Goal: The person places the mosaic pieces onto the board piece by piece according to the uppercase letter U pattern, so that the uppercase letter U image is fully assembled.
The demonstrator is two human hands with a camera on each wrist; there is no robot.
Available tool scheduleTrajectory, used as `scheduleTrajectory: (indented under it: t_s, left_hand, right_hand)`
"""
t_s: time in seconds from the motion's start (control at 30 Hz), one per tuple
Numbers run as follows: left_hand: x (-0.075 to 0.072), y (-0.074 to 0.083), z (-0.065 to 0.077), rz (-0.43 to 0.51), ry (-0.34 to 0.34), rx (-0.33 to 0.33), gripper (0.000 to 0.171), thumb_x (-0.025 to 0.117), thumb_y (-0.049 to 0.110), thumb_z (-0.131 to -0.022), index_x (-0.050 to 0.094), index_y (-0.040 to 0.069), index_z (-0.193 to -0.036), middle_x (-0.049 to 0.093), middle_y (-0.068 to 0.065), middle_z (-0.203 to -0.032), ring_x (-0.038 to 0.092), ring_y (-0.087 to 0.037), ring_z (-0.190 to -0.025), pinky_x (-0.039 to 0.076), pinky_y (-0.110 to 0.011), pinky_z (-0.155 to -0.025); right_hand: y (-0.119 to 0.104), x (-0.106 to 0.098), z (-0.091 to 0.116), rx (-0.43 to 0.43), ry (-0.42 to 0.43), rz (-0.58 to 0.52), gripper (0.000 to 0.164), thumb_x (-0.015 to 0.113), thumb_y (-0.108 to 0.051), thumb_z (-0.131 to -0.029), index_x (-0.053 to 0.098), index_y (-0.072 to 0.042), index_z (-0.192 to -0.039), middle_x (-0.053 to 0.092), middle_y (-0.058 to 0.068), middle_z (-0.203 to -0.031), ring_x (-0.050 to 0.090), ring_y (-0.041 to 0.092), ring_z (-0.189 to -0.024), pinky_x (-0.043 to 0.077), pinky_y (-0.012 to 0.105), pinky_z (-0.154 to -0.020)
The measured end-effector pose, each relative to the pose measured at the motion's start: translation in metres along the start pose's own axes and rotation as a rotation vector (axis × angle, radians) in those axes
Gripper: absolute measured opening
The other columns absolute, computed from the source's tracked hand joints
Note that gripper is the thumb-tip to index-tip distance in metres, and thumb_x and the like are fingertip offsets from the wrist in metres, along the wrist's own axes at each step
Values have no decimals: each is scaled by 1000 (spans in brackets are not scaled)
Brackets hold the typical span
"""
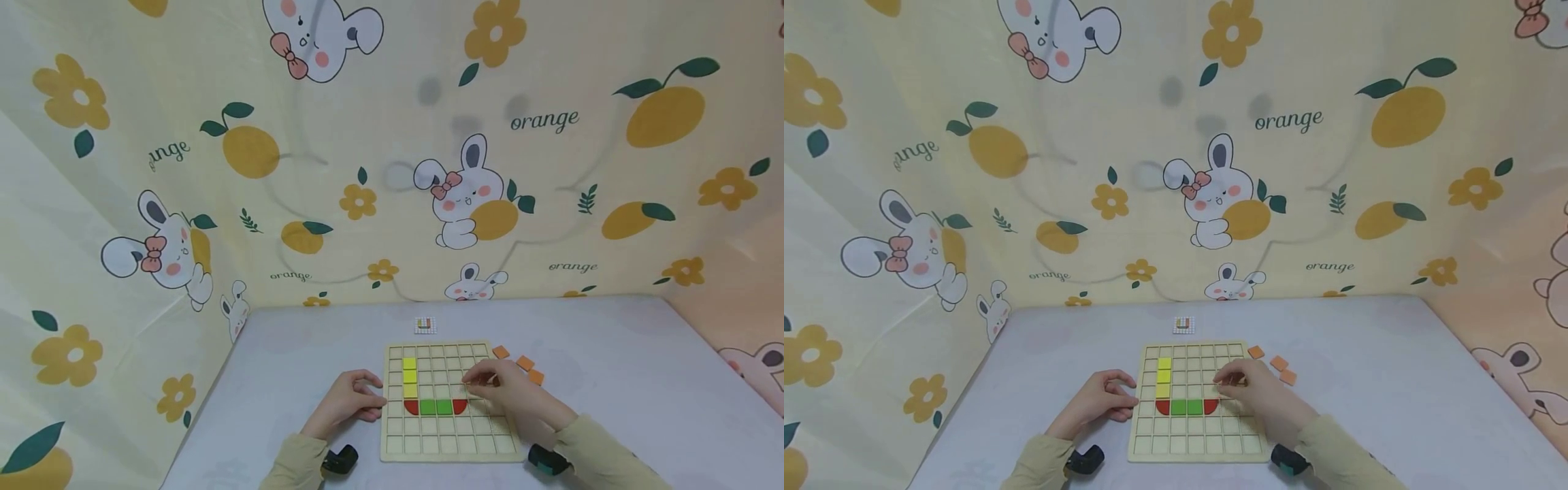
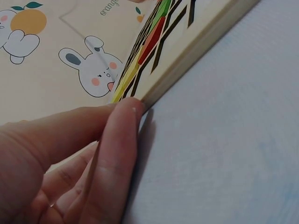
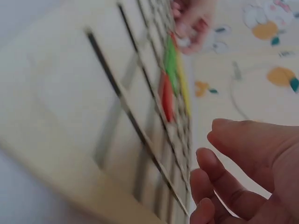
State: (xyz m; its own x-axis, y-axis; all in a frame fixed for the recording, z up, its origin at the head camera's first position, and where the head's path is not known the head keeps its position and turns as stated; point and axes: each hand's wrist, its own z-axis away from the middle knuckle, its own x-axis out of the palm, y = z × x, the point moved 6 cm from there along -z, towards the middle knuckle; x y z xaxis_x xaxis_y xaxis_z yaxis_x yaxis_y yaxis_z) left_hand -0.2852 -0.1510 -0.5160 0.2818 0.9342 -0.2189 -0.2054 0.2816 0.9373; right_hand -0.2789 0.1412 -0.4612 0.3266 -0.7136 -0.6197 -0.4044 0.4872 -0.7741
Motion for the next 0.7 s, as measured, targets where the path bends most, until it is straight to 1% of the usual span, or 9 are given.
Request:
scheduleTrajectory:
  t_s: [0.07, 0.13, 0.17, 0.2, 0.37, 0.47, 0.53, 0.63, 0.7]
  left_hand:
    - [0, 0, 0, 1, 0, -2, 31, 77, 2, -77, 61, 1, -103, 69, -12, -76, 67, -18, -60, 59, -32, -57]
    - [0, 0, 0, -5, 4, -5, 31, 78, 2, -77, 61, 1, -103, 69, -12, -76, 67, -18, -59, 59, -32, -56]
    - [-1, -1, 0, -7, 6, -7, 31, 78, 2, -77, 61, 1, -103, 69, -12, -76, 67, -18, -59, 59, -32, -56]
    - [-1, -1, 0, -8, 8, -8, 31, 78, 2, -77, 61, 1, -103, 69, -12, -76, 67, -18, -59, 59, -32, -56]
    - [-1, -1, 0, -17, 12, -5, 31, 78, 2, -77, 61, 1, -103, 69, -12, -76, 67, -18, -59, 59, -31, -56]
    - [-1, -1, 0, -13, 8, 0, 31, 78, 2, -77, 61, 1, -103, 69, -12, -76, 68, -18, -60, 59, -32, -56]
    - [-1, -1, 0, -13, 8, 1, 31, 78, 2, -77, 61, 1, -103, 69, -12, -76, 68, -18, -60, 59, -32, -56]
    - [-1, -1, -1, -19, 13, -2, 31, 78, 2, -77, 61, 1, -103, 69, -11, -76, 68, -18, -60, 59, -32, -56]
    - [-1, -1, 0, -23, 16, -2, 31, 78, 2, -77, 61, 1, -103, 69, -11, -76, 68, -19, -60, 59, -32, -56]
  right_hand:
    - [0, -14, 2, -5, 36, 26, 14, 69, -13, -89, 69, -6, -102, 64, -1, -91, 55, 11, -81, 48, 24, -67]
    - [4, -28, 5, 18, 72, 43, 17, 69, -11, -88, 69, -4, -103, 65, 1, -93, 56, 12, -82, 48, 25, -67]
    - [7, -36, 6, 39, 90, 57, 18, 69, -11, -88, 69, -4, -105, 65, 2, -94, 56, 12, -83, 48, 25, -68]
    - [10, -42, 8, 65, 106, 66, 19, 69, -11, -88, 69, -4, -106, 65, 2, -95, 56, 14, -82, 49, 25, -65]
    - [29, -72, 20, 154, 161, 137, 24, 70, -14, -88, 68, -4, -110, 66, -1, -94, 57, 16, -85, 50, 25, -67]
    - [38, -85, 29, 173, 181, 170, 26, 70, -17, -88, 68, -5, -110, 67, -1, -94, 58, 15, -87, 50, 25, -70]
    - [43, -92, 34, 165, 189, 181, 26, 70, -18, -88, 67, -4, -110, 67, 0, -95, 58, 14, -87, 51, 26, -71]
    - [49, -98, 40, 143, 191, 197, 27, 70, -16, -88, 67, -2, -110, 67, 1, -94, 58, 13, -85, 51, 27, -71]
    - [53, -100, 43, 143, 183, 205, 28, 71, -18, -87, 67, -2, -110, 67, 1, -94, 58, 12, -85, 51, 26, -70]
